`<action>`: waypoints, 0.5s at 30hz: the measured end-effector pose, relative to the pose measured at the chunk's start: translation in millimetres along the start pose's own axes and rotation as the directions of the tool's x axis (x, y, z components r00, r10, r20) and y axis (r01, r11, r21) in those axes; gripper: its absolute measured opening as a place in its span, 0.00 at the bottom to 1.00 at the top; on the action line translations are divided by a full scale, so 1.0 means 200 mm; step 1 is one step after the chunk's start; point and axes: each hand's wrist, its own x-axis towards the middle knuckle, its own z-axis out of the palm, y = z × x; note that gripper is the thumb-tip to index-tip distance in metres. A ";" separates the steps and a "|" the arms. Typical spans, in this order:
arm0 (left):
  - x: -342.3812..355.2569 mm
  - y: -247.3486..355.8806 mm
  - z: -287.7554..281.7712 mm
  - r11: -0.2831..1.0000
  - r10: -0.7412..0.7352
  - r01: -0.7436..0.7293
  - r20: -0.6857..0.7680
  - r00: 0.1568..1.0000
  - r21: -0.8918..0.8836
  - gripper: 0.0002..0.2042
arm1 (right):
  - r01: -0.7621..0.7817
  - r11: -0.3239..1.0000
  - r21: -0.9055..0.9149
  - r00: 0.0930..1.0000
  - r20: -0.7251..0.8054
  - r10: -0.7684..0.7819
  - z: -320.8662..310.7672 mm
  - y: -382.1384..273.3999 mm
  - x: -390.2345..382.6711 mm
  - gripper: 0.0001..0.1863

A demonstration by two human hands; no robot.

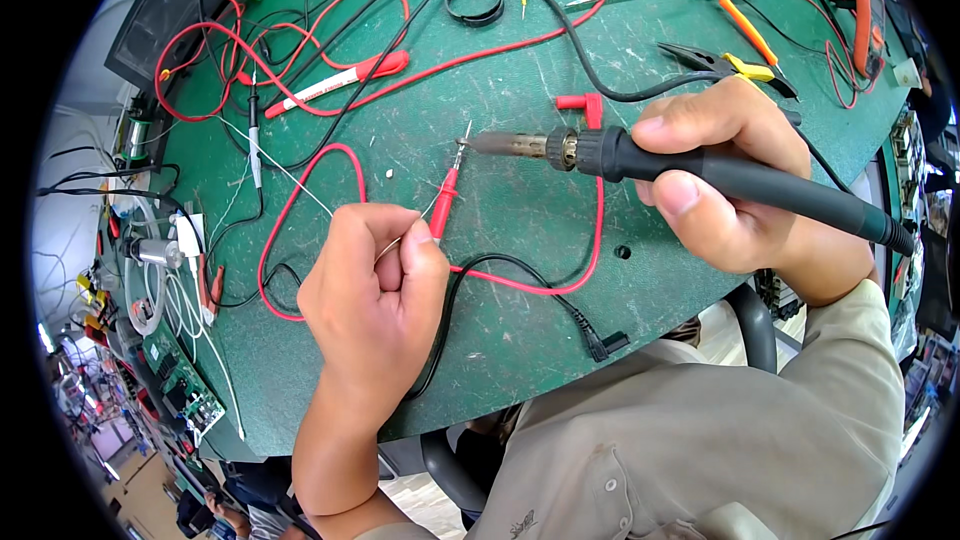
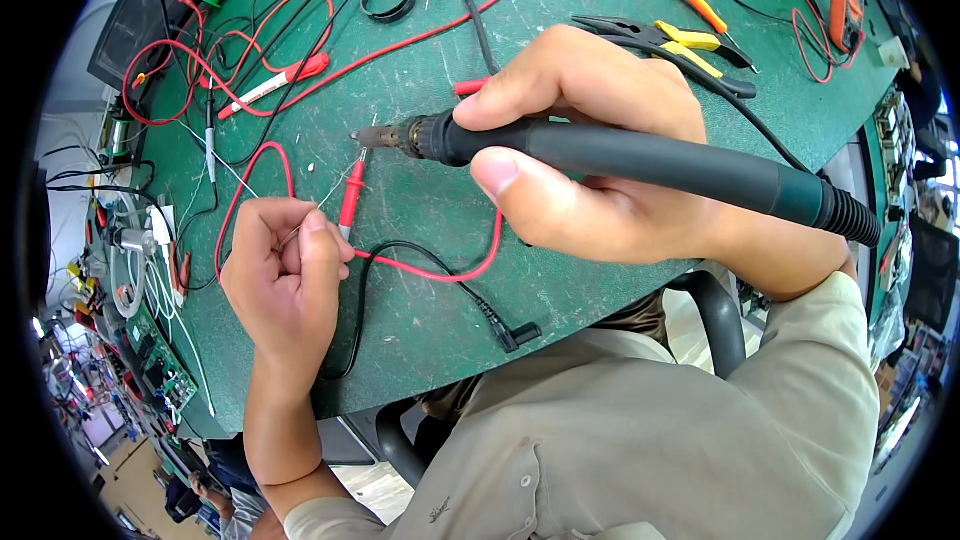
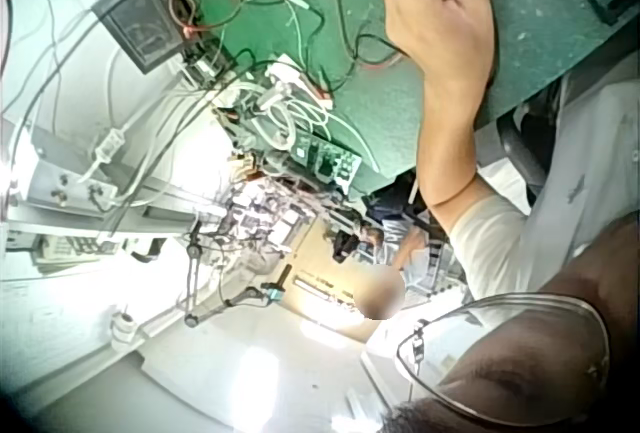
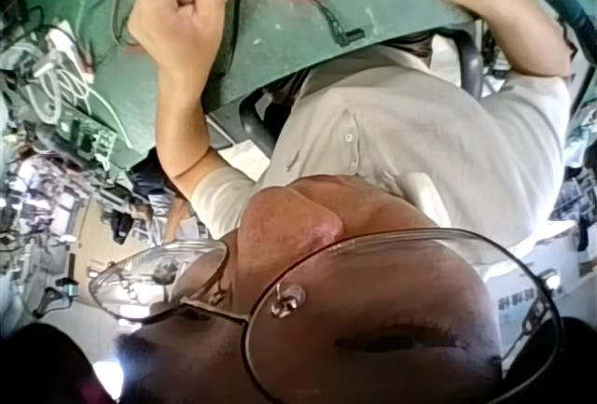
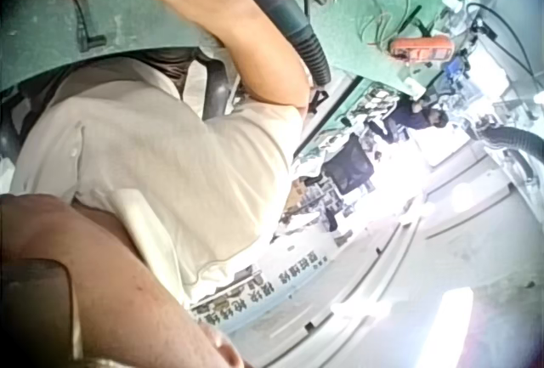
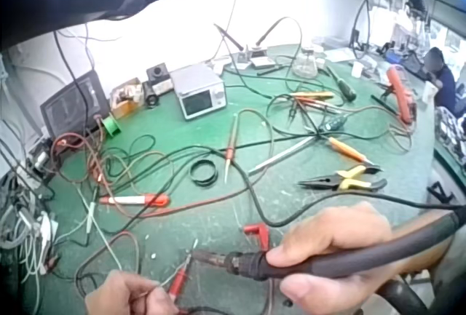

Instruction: The person uses multimeter probes and a soldering iron to test and work on electronic components on a circuit board at a repair bench.

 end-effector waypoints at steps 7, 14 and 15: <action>0.01 0.01 0.00 1.000 -0.024 0.024 0.001 1.000 0.013 0.05 | -0.026 0.999 -0.047 0.999 -0.031 0.025 0.01 -0.01 0.02 0.12; 0.02 0.01 0.00 0.999 -0.015 0.015 0.008 1.000 0.030 0.06 | 0.012 0.994 -0.112 0.999 -0.045 -0.018 0.04 0.00 0.03 0.13; 0.02 0.01 0.00 0.999 -0.017 0.017 0.005 1.000 0.032 0.06 | 0.004 0.995 -0.105 0.999 -0.040 -0.008 0.04 0.00 0.03 0.13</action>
